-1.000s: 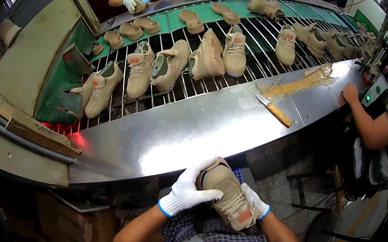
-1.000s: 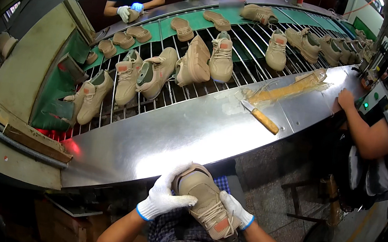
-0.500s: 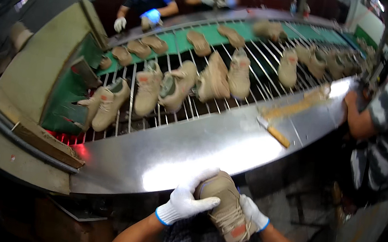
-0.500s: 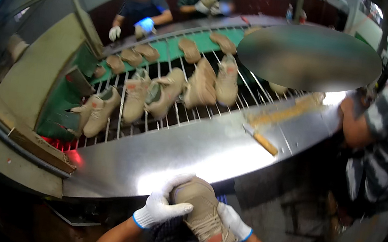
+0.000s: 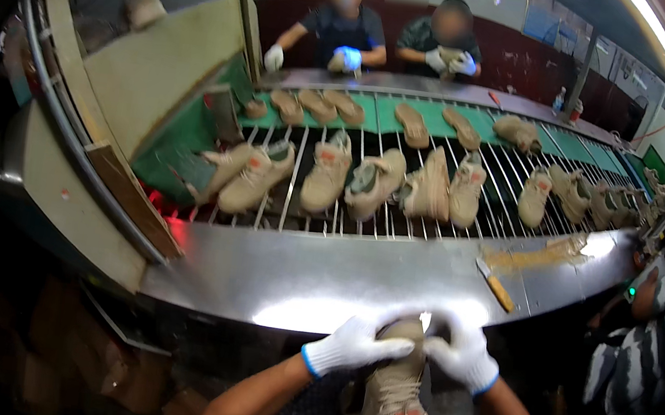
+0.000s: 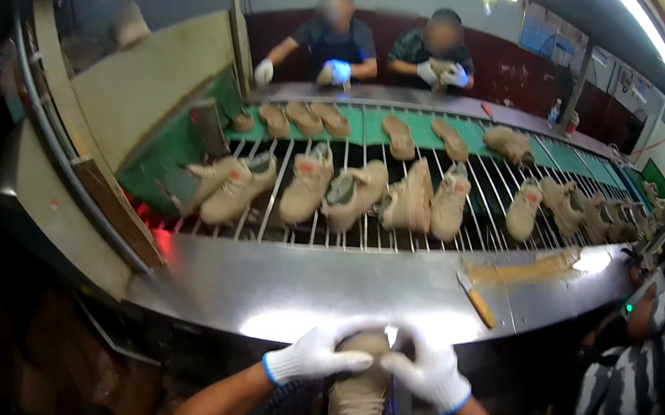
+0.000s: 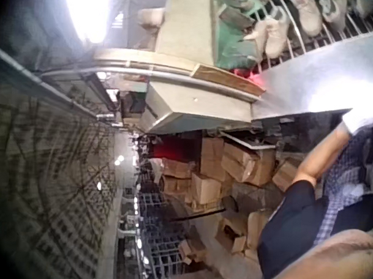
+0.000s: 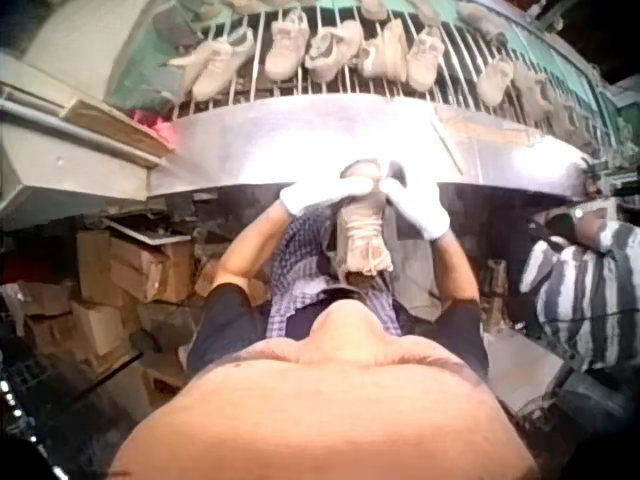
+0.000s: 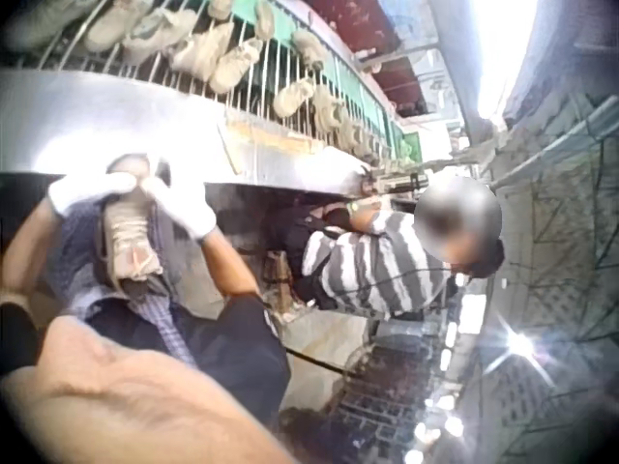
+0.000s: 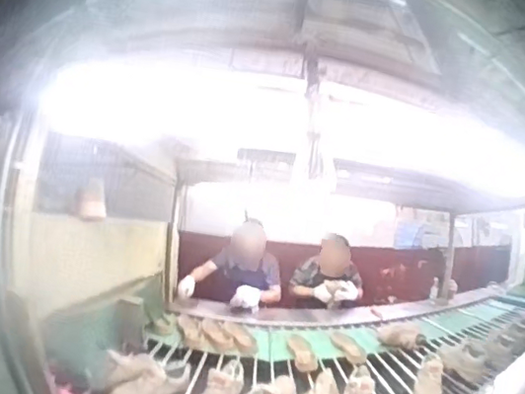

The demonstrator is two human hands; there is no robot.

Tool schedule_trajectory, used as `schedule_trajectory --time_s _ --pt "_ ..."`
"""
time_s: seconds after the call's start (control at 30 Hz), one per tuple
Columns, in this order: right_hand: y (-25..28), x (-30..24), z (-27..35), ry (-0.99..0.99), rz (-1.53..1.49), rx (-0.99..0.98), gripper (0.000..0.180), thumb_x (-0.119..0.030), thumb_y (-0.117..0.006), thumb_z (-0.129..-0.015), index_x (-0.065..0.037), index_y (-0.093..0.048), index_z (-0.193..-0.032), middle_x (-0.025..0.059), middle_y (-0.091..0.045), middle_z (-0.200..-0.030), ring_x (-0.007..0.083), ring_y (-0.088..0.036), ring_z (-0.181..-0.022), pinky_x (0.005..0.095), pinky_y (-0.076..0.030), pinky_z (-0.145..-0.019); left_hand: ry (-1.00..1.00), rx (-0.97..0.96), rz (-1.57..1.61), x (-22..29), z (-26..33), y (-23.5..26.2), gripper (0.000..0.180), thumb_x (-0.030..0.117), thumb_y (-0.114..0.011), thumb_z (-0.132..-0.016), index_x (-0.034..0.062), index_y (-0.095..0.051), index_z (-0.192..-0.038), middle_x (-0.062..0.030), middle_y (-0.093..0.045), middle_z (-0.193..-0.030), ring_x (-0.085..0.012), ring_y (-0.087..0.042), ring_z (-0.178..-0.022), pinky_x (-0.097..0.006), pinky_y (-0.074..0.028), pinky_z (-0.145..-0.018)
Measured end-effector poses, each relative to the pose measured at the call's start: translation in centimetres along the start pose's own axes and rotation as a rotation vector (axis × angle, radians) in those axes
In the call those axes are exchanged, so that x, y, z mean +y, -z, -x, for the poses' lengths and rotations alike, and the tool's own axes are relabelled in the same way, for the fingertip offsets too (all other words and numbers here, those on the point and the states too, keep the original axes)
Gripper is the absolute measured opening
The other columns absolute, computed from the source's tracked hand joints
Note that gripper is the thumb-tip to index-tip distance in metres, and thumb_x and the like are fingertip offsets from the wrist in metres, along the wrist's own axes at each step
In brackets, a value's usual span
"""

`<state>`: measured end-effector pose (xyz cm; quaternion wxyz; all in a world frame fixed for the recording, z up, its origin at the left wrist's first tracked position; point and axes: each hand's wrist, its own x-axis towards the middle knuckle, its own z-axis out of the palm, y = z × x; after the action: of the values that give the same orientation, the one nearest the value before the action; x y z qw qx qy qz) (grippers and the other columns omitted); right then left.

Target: The person cleans shoe uppers and soles by hand with a brush and a small tool to remove excess adhesive or debris while the shoes move along a conveyor belt.

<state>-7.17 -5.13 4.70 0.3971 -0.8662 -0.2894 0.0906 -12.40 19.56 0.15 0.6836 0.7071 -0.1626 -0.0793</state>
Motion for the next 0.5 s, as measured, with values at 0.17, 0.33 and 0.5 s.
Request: schedule_trajectory --time_s 0.17,0.33,0.5 --pt "3.4 1.2 -1.2 0.194 0.004 -0.286 0.079 -0.045 -0.087 -0.086 -0.004 -0.058 -0.147 0.0201 -0.068 -0.135 0.033 -0.066 -0.126 0.0431 -0.054 -0.107 0.087 0.025 0.447 -5.5 0.8 -5.3 0.074 0.021 -0.065 -0.107 -0.0059 -0.025 -0.163 -0.0222 -0.048 -0.157 -0.0263 -0.048 -0.145 -0.041 -0.04 -0.122" --pt "7.6 0.1 0.5 -0.105 0.057 -0.399 0.083 -0.057 -0.091 -0.08 -0.009 -0.062 -0.141 0.0169 -0.072 -0.127 0.0298 -0.072 -0.117 0.0406 -0.056 -0.102 -0.13 0.07 -0.258 -7.3 7.1 -8.0 0.082 0.017 -0.077 -0.094 -0.0012 -0.034 -0.161 -0.0288 -0.046 -0.16 -0.0396 -0.058 -0.139 -0.042 -0.052 -0.114" --pt "6.8 -0.3 1.6 -0.067 0.003 -0.365 0.086 -0.054 -0.094 -0.075 -0.005 -0.063 -0.139 0.0149 -0.074 -0.123 0.0267 -0.073 -0.112 0.039 -0.058 -0.098 -0.588 0.341 -0.211 -7.6 0.7 -9.2 0.067 -0.002 -0.073 -0.086 0.0005 -0.052 -0.149 -0.0261 -0.06 -0.148 -0.0377 -0.072 -0.119 -0.037 -0.064 -0.096"
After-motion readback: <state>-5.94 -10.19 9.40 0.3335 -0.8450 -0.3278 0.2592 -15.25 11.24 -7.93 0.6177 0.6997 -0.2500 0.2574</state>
